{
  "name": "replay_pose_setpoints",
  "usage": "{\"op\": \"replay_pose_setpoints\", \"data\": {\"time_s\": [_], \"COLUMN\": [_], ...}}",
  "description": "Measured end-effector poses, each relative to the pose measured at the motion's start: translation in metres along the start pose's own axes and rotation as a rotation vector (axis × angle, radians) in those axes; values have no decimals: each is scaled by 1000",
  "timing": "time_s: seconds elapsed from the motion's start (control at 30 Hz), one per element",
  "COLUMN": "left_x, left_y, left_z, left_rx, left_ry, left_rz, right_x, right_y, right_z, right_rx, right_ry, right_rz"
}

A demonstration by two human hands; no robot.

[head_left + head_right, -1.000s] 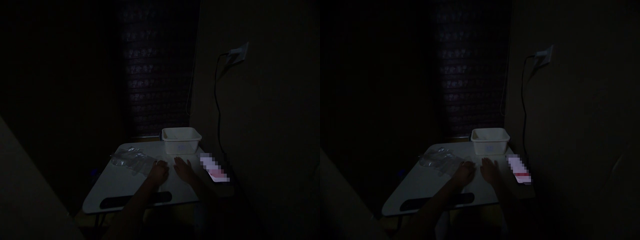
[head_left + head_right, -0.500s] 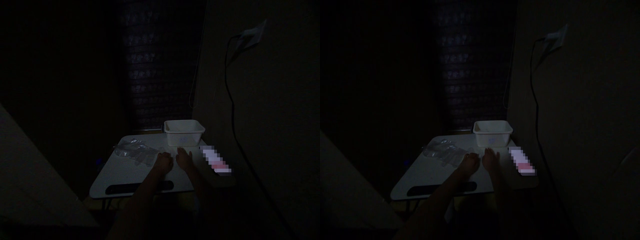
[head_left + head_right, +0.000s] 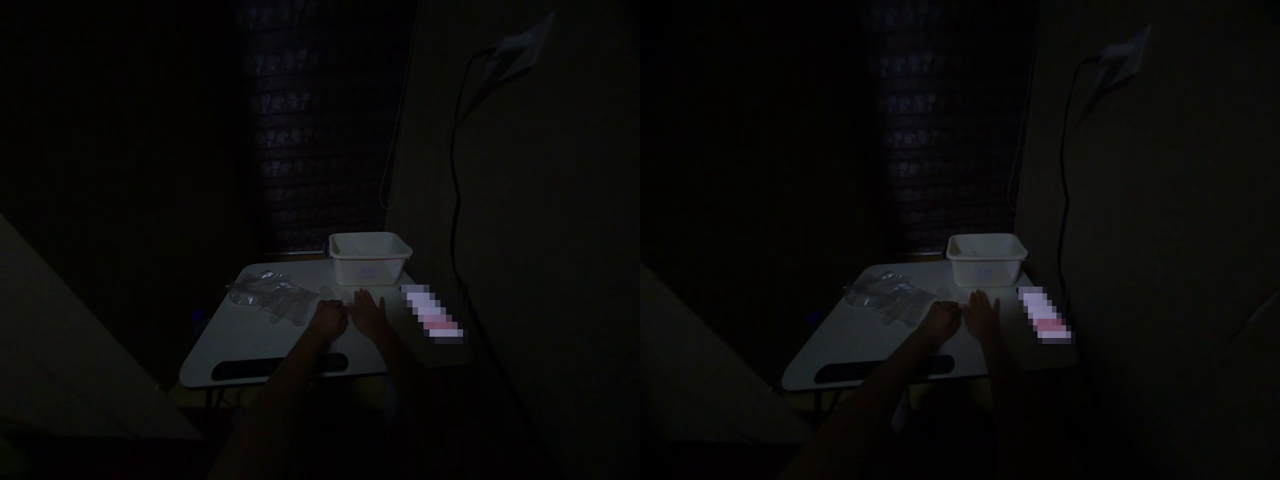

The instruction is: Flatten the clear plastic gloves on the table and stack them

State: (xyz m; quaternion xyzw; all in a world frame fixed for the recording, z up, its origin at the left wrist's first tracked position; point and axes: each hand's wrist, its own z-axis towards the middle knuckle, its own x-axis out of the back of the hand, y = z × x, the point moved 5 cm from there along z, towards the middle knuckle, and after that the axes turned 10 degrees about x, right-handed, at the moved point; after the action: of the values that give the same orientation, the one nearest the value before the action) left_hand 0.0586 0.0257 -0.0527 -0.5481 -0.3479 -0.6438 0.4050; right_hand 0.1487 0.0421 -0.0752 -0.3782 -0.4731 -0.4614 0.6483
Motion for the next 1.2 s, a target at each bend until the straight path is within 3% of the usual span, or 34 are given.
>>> {"op": "replay_pose_setpoints", "data": {"time_s": [0.7, 0.87, 1.1, 1.2], "left_x": [-3, -2, 2, 3], "left_y": [-6, -3, -10, -16], "left_z": [-2, -1, -4, -6], "left_rx": [74, 72, 111, 127], "left_ry": [34, 12, 22, 24], "left_rz": [27, 15, 15, 7], "right_x": [1, 6, 13, 12], "right_y": [-1, 1, 25, 35], "right_z": [-4, -3, 4, 2], "right_rx": [56, 28, -118, -100], "right_ry": [75, 144, 86, 37], "right_rz": [-26, 15, 141, 103]}}
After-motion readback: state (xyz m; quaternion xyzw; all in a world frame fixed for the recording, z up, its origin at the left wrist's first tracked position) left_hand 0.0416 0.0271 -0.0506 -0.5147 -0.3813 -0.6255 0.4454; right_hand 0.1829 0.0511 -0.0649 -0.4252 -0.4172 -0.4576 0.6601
